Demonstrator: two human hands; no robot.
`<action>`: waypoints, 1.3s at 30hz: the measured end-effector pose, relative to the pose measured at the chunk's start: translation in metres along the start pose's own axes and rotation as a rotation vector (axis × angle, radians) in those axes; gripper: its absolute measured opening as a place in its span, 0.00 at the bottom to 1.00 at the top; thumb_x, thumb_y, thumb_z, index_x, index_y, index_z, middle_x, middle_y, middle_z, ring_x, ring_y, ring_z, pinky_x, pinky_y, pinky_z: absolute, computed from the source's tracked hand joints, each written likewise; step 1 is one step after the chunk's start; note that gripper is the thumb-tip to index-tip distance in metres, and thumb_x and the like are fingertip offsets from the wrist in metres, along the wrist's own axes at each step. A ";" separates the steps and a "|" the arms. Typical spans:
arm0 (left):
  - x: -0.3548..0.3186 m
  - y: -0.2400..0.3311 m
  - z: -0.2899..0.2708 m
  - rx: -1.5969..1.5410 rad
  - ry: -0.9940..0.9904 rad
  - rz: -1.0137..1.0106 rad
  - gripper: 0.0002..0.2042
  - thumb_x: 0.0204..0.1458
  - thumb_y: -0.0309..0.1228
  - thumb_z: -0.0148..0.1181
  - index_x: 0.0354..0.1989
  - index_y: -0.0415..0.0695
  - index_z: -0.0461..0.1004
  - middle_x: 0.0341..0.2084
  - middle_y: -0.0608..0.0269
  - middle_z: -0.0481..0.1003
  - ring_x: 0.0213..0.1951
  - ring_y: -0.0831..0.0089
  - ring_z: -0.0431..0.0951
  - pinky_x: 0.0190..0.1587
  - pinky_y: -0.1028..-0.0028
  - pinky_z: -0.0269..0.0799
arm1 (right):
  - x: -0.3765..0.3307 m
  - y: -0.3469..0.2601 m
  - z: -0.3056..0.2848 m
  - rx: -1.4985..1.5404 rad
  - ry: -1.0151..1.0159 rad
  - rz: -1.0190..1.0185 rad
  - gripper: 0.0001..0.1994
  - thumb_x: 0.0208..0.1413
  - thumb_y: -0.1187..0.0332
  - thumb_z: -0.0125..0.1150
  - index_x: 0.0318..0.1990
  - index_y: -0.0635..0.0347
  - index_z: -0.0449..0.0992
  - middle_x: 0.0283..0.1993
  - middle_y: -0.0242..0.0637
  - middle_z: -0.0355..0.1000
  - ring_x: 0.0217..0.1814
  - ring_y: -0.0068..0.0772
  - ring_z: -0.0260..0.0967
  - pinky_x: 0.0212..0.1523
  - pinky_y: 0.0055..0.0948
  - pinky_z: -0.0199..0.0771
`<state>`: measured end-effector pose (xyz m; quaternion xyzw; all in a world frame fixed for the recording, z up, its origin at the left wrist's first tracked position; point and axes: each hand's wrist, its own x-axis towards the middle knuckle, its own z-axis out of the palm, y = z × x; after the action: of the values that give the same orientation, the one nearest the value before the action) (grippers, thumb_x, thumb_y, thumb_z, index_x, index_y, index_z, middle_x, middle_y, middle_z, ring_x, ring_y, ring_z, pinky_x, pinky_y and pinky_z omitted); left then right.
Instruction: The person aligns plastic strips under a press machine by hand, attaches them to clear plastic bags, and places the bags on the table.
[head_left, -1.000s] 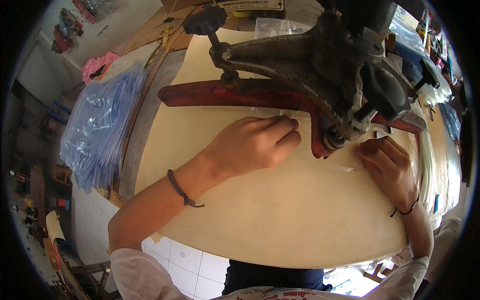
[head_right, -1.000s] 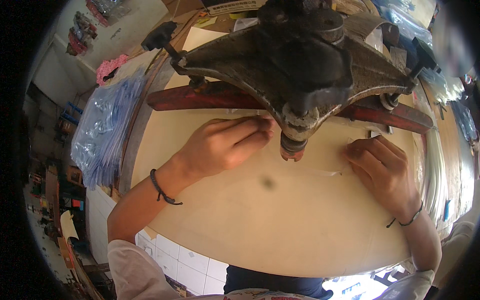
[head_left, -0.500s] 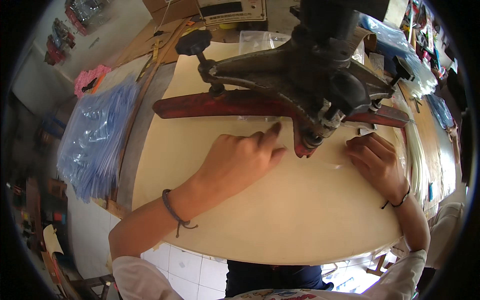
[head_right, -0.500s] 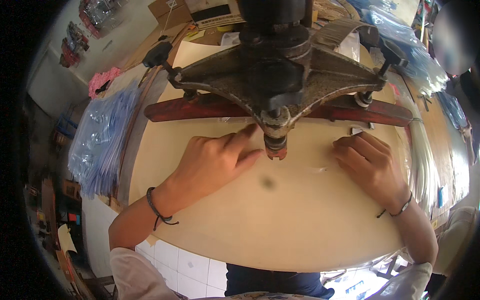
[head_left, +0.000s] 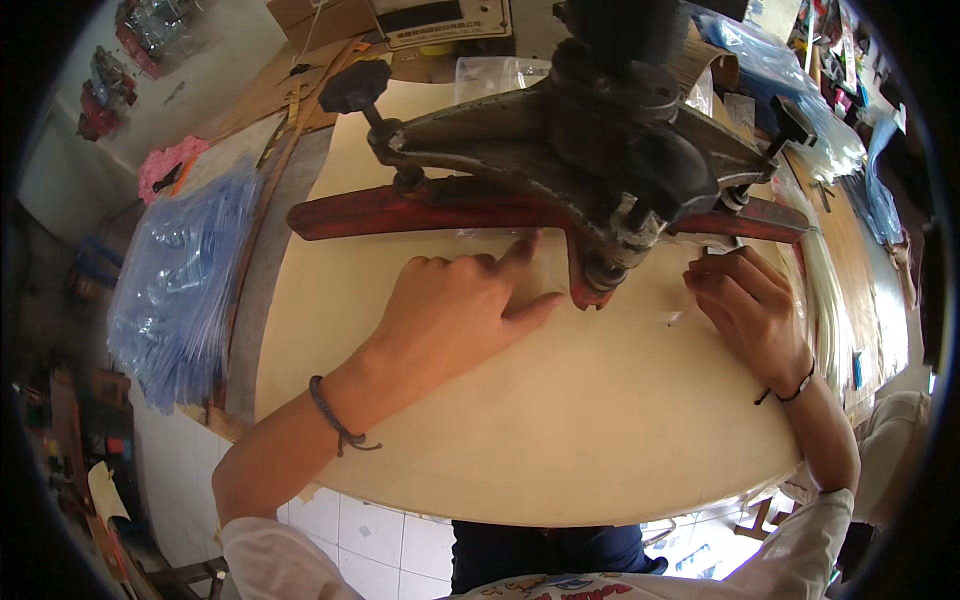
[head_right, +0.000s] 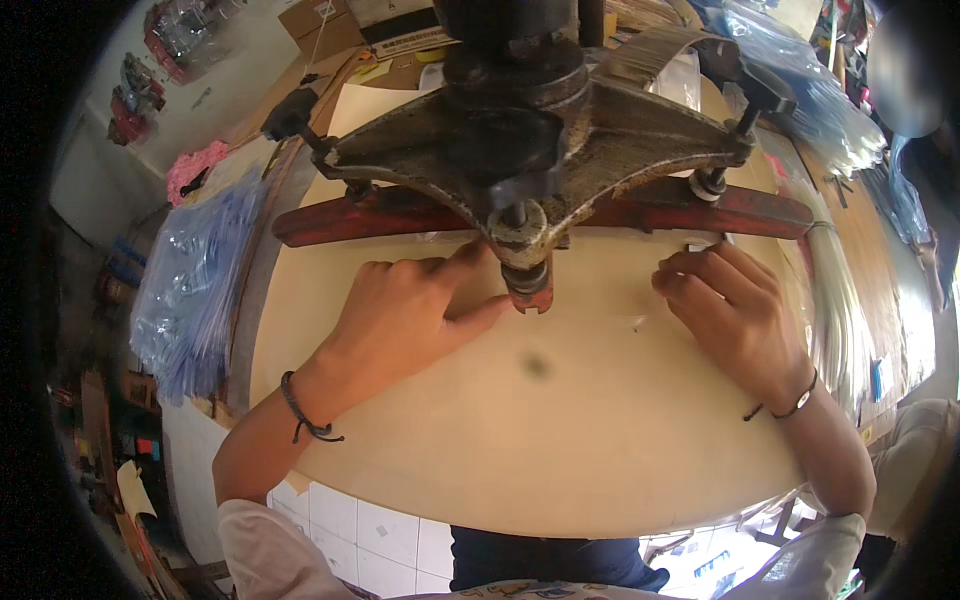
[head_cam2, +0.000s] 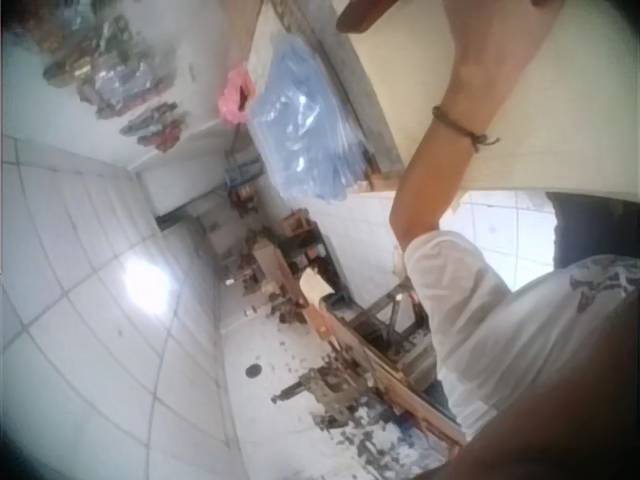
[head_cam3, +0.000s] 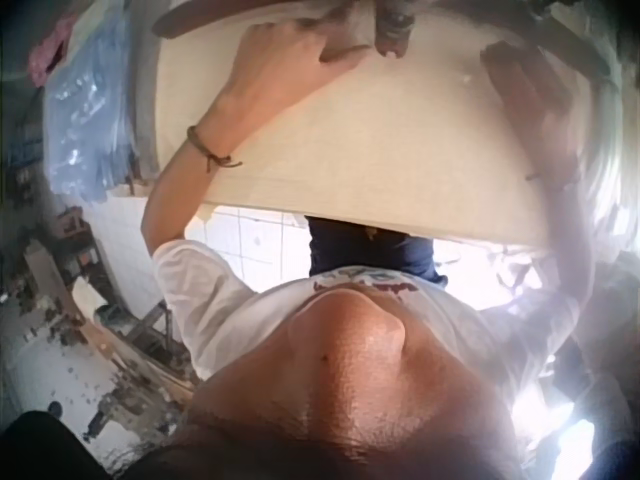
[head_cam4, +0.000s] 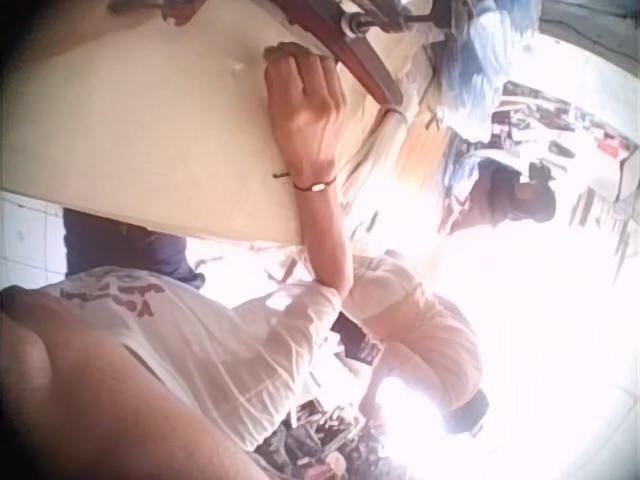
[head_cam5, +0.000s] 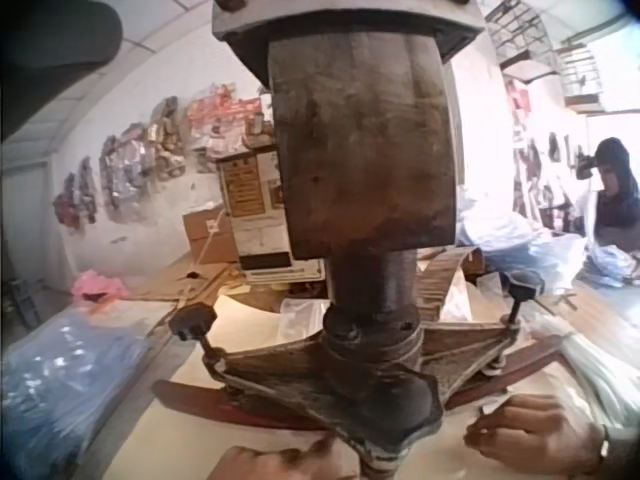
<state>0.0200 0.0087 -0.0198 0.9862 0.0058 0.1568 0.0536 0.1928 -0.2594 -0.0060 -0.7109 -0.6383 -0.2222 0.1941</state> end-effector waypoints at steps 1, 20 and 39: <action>0.001 0.000 0.000 -0.007 -0.003 0.007 0.30 0.56 0.52 0.63 0.60 0.43 0.76 0.16 0.59 0.77 0.18 0.58 0.79 0.25 0.61 0.76 | 0.000 0.002 0.003 -0.004 -0.004 0.009 0.12 0.44 0.80 0.71 0.37 0.61 0.79 0.40 0.35 0.77 0.39 0.37 0.76 0.37 0.34 0.79; 0.000 -0.005 0.001 0.037 -0.017 0.046 0.24 0.59 0.42 0.57 0.60 0.43 0.75 0.10 0.59 0.73 0.15 0.58 0.78 0.25 0.62 0.77 | -0.003 0.011 0.013 -0.021 -0.011 0.068 0.10 0.48 0.76 0.71 0.38 0.60 0.79 0.39 0.35 0.79 0.38 0.39 0.77 0.39 0.36 0.80; 0.001 -0.006 0.003 0.071 0.012 0.076 0.22 0.60 0.41 0.56 0.59 0.42 0.77 0.09 0.60 0.72 0.13 0.60 0.77 0.24 0.64 0.77 | 0.001 0.008 0.016 0.007 -0.047 0.158 0.07 0.52 0.76 0.69 0.38 0.61 0.78 0.39 0.37 0.79 0.40 0.41 0.77 0.41 0.37 0.81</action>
<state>0.0219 0.0146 -0.0230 0.9860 -0.0261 0.1643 0.0127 0.2021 -0.2505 -0.0184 -0.7633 -0.5855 -0.1874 0.1987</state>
